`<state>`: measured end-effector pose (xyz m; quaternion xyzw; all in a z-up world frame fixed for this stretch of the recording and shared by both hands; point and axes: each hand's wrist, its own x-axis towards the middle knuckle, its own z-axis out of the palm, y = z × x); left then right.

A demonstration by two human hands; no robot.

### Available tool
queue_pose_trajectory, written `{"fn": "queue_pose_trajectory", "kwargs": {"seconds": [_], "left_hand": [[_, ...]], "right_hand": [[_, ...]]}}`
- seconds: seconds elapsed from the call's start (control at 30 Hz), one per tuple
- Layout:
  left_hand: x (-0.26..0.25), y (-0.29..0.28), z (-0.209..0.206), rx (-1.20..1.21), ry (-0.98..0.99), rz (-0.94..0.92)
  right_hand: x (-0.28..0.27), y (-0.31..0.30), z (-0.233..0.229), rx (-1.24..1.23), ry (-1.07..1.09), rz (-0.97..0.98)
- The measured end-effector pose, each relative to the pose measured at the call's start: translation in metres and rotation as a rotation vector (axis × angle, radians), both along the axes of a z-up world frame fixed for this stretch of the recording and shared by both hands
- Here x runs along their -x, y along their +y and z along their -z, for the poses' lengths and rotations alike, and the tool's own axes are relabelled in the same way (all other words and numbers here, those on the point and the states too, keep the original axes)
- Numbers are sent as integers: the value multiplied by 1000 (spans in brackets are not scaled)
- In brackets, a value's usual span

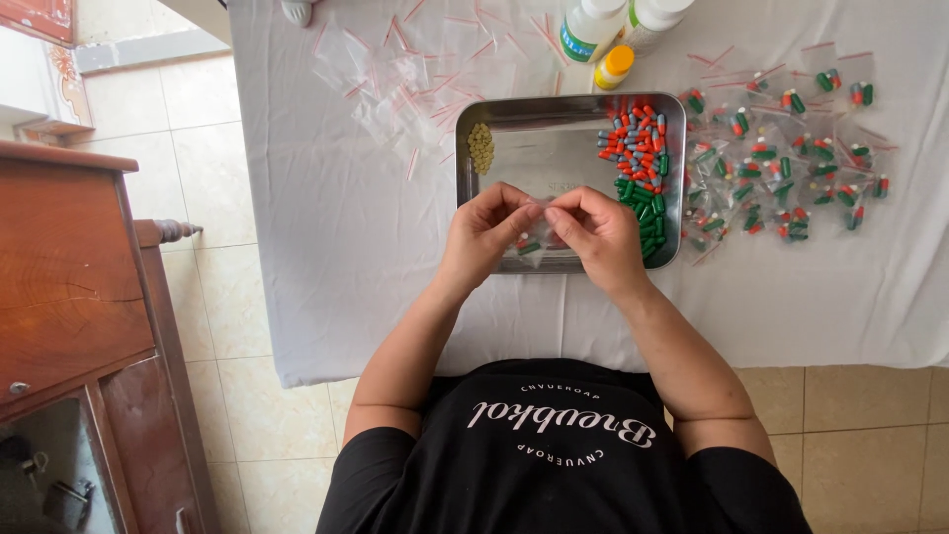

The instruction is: Bagging capsules into small plastic bags from a metal tray

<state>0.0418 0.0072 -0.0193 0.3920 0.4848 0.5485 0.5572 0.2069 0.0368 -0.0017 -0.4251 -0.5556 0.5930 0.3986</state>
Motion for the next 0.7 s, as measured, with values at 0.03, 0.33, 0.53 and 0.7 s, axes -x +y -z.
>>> {"fn": "queue_pose_trajectory", "kwargs": {"seconds": [0.03, 0.33, 0.53, 0.7], "left_hand": [[-1, 0, -3, -2, 0, 4], [-3, 4, -14, -13, -24, 107], [-5, 4, -19, -16, 51, 174], [-12, 1, -22, -84, 43, 107]], "right_hand": [[-1, 0, 3, -2, 0, 4], [-7, 5, 0, -117, 27, 11], [-13, 7, -13, -242, -10, -23], [-15, 3, -21, -207, 50, 8]]}}
